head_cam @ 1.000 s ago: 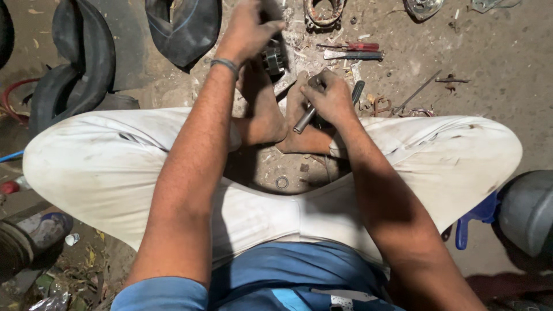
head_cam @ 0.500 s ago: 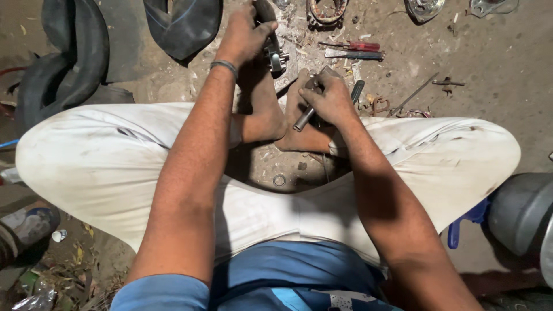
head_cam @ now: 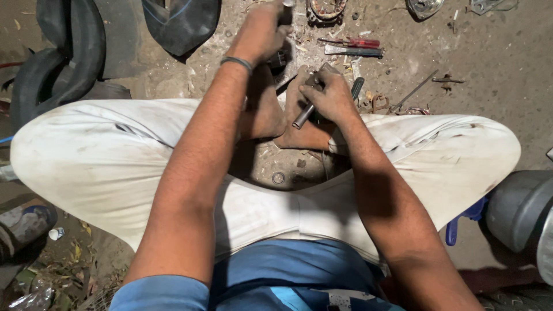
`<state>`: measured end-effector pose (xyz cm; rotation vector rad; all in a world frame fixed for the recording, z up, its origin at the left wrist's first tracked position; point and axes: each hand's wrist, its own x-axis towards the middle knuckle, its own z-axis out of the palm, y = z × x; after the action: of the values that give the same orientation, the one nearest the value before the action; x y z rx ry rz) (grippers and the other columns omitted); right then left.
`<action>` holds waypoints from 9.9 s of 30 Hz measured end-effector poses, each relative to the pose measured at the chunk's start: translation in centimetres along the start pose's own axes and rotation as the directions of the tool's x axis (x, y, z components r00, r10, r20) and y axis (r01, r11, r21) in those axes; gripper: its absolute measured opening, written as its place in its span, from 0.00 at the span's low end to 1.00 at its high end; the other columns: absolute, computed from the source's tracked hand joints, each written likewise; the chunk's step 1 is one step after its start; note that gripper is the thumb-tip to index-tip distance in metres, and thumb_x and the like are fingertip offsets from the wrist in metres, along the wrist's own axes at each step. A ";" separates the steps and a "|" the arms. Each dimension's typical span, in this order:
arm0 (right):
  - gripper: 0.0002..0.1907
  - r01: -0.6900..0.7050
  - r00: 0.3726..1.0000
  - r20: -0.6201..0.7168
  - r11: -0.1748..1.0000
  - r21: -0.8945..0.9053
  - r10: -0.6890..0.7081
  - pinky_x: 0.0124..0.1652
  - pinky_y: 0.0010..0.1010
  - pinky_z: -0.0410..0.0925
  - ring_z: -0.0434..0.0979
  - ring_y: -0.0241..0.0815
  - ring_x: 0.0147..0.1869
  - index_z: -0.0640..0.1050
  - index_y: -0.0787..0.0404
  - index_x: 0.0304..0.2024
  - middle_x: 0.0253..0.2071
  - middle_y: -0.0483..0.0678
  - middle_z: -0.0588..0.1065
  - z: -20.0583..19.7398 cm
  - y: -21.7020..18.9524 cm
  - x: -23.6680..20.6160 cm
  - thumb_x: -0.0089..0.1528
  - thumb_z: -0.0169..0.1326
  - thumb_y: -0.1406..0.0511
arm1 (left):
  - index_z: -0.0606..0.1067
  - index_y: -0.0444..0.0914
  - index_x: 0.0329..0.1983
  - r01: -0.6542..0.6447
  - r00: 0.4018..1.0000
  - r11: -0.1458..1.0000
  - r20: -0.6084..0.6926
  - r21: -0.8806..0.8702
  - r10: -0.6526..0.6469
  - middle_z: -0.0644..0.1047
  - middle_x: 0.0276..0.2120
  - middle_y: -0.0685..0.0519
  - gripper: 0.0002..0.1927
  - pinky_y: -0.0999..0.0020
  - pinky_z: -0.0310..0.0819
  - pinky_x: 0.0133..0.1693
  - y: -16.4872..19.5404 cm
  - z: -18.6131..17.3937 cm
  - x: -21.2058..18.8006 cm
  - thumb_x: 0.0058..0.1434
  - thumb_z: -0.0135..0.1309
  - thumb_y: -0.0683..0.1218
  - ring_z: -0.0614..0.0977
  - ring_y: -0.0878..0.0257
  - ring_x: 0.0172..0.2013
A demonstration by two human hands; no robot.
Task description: The person sits on the ground and hammers a metal hub assembly, holding the part steady with their foot while striking it with a hammer to seat a component. They reposition the part and continue hammering, with other metal plates and tools scattered on the ground around them.
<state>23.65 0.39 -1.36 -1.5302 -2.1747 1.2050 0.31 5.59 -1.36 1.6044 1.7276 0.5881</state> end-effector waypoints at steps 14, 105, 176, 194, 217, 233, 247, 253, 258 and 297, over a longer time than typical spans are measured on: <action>0.36 -0.492 0.870 -0.033 0.869 -0.043 0.491 0.56 0.39 0.70 0.80 0.54 0.55 0.76 0.51 0.62 0.51 0.56 0.79 0.6 0.6 0.0 0.52 0.66 0.54 | 0.76 0.39 0.53 -0.029 1.000 0.984 0.010 0.178 0.028 0.81 0.37 0.37 0.18 0.48 0.76 0.45 -0.4 0.0 -1.2 0.60 0.61 0.41 0.83 0.40 0.42; 0.14 -0.511 0.734 0.394 0.067 0.857 0.553 0.23 0.26 0.62 0.66 0.32 0.22 0.74 0.58 0.36 0.25 0.40 0.68 -2.2 -5.3 -6.6 0.63 0.59 0.55 | 0.76 0.28 0.51 -0.220 0.975 0.856 -0.134 -0.468 0.178 0.82 0.47 0.47 0.13 0.64 0.76 0.52 -7.9 0.3 -0.1 0.67 0.64 0.36 0.83 0.59 0.47; 0.13 -0.601 0.624 0.480 -0.013 0.799 0.617 0.18 0.22 0.63 0.67 0.31 0.18 0.71 0.52 0.37 0.18 0.38 0.66 0.6 -3.7 -4.3 0.64 0.59 0.55 | 0.80 0.39 0.47 -0.090 0.982 0.994 -0.174 -0.063 0.078 0.82 0.40 0.44 0.16 0.59 0.80 0.43 -0.2 15.9 3.1 0.55 0.53 0.36 0.83 0.55 0.40; 0.16 -0.620 0.618 0.463 0.032 0.784 0.635 0.17 0.23 0.64 0.67 0.31 0.18 0.71 0.55 0.37 0.18 0.38 0.66 0.8 -4.2 -4.6 0.62 0.61 0.54 | 0.79 0.39 0.52 -0.102 0.972 0.988 -0.222 -0.120 0.073 0.82 0.44 0.44 0.21 0.60 0.80 0.46 -0.3 15.6 3.0 0.54 0.65 0.46 0.85 0.53 0.42; 0.14 -0.639 0.620 0.470 0.056 0.767 0.628 0.18 0.24 0.63 0.67 0.31 0.19 0.71 0.51 0.36 0.20 0.37 0.66 0.5 -3.0 -4.6 0.62 0.60 0.52 | 0.79 0.36 0.43 -0.190 0.957 0.967 -0.254 -0.168 0.144 0.81 0.35 0.49 0.18 0.56 0.78 0.46 0.6 11.4 2.2 0.47 0.66 0.43 0.83 0.54 0.40; 0.15 -0.651 0.596 0.446 0.076 0.755 0.668 0.19 0.25 0.62 0.66 0.32 0.20 0.72 0.54 0.35 0.20 0.38 0.67 0.8 -2.5 -4.7 0.62 0.61 0.53 | 0.82 0.42 0.45 -0.206 0.971 0.976 -0.136 -0.070 0.196 0.84 0.39 0.48 0.14 0.59 0.79 0.48 0.5 14.1 2.5 0.55 0.58 0.39 0.85 0.57 0.39; 0.15 -0.668 0.582 0.431 0.103 0.737 0.690 0.19 0.25 0.62 0.66 0.32 0.20 0.72 0.52 0.34 0.20 0.38 0.67 0.9 -2.9 -4.6 0.62 0.60 0.52 | 0.81 0.39 0.48 -0.246 0.955 0.968 -0.182 -0.055 0.232 0.83 0.40 0.44 0.20 0.57 0.79 0.47 0.5 15.0 2.7 0.50 0.57 0.36 0.84 0.54 0.39; 0.16 -0.666 0.594 0.464 0.078 0.742 0.657 0.19 0.25 0.62 0.65 0.33 0.19 0.71 0.53 0.33 0.19 0.39 0.66 0.8 -3.4 -4.5 0.62 0.60 0.52 | 0.81 0.39 0.46 -0.239 0.960 0.967 -0.174 -0.092 0.220 0.83 0.41 0.45 0.16 0.58 0.79 0.49 0.6 14.4 2.4 0.53 0.58 0.37 0.85 0.54 0.41; 0.13 -0.627 0.642 0.501 0.022 0.778 0.581 0.19 0.24 0.63 0.66 0.32 0.20 0.71 0.54 0.36 0.20 0.38 0.66 0.7 -3.8 -4.5 0.65 0.58 0.55 | 0.81 0.41 0.45 -0.219 0.963 0.969 -0.184 -0.114 0.195 0.83 0.41 0.45 0.14 0.56 0.79 0.46 0.7 14.1 2.2 0.53 0.61 0.40 0.85 0.52 0.41; 0.11 -0.596 0.683 0.484 0.034 0.802 0.547 0.19 0.22 0.62 0.65 0.29 0.19 0.73 0.56 0.39 0.20 0.37 0.67 0.3 -4.4 -4.7 0.65 0.57 0.57 | 0.81 0.41 0.41 -0.140 0.957 0.971 -0.279 -0.194 0.082 0.83 0.30 0.50 0.14 0.60 0.80 0.42 0.2 13.2 3.9 0.51 0.66 0.44 0.85 0.59 0.33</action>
<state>22.46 -4.37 2.87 -1.6701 -0.2619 2.1609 10.33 7.72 -10.54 1.5313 1.7040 1.0524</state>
